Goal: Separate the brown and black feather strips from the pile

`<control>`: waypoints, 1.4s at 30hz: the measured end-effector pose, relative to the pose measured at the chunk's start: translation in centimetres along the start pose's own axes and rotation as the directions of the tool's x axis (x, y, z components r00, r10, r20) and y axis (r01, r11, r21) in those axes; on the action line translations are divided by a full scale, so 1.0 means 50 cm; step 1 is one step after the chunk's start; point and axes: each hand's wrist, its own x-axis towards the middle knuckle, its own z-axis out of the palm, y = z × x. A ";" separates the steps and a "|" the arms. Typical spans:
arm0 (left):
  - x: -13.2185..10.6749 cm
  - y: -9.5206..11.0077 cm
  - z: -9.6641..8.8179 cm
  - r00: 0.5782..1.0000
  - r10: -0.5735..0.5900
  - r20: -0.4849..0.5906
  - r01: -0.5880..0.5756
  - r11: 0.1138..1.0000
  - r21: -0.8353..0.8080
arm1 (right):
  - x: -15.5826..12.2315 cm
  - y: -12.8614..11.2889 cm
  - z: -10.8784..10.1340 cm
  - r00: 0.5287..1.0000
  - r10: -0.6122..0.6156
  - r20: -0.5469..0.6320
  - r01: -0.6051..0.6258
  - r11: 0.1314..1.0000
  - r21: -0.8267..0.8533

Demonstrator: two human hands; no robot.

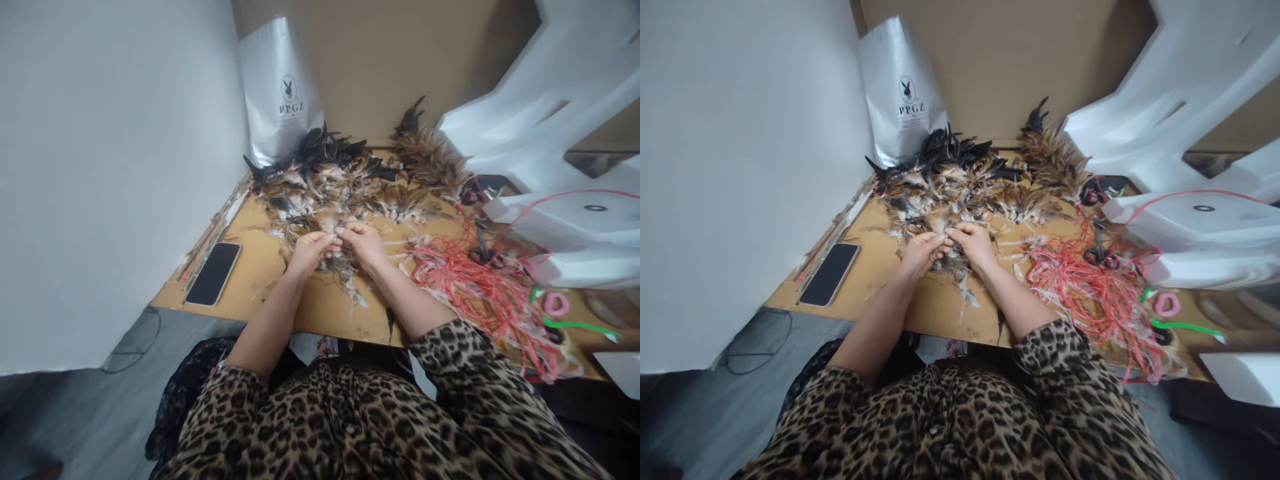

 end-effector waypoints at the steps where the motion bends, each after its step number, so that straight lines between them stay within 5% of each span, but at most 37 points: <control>1: 0.000 -0.001 0.000 1.000 -0.006 0.008 0.006 1.000 0.011 | 0.000 0.001 0.000 1.000 -0.015 -0.003 0.015 1.000 -0.009; 14: -0.002 -0.003 0.001 0.991 0.104 0.083 -0.123 0.953 0.275 | -0.002 -0.016 -0.013 0.983 0.018 0.181 0.001 0.994 -0.106; 25: 0.003 -0.016 -0.004 0.995 0.057 0.084 -0.076 0.966 0.246 | 0.000 -0.004 -0.013 0.984 0.002 0.177 0.023 0.990 -0.139; 30: 0.001 -0.006 -0.007 0.999 0.006 0.051 -0.007 1.000 0.023 | -0.002 -0.011 -0.012 0.981 -0.089 0.175 0.117 0.981 -0.156; 33: 0.003 0.000 -0.012 0.998 -0.028 0.051 0.034 0.991 -0.132 | -0.006 -0.021 -0.014 0.912 -0.325 0.249 0.396 0.855 -0.335; 36: 0.005 0.000 -0.016 0.997 -0.044 0.069 0.056 0.980 -0.191 | -0.010 -0.025 -0.019 0.792 -0.465 0.395 0.610 0.602 -0.515; 39: 0.007 -0.004 -0.018 0.996 -0.050 0.075 0.064 0.979 -0.195 | -0.010 -0.018 -0.023 0.725 -0.495 0.479 0.679 0.397 -0.618; 42: 0.006 -0.004 -0.022 0.993 -0.069 0.097 0.086 0.978 -0.191 | -0.006 -0.010 -0.027 0.691 -0.511 0.511 0.696 0.278 -0.662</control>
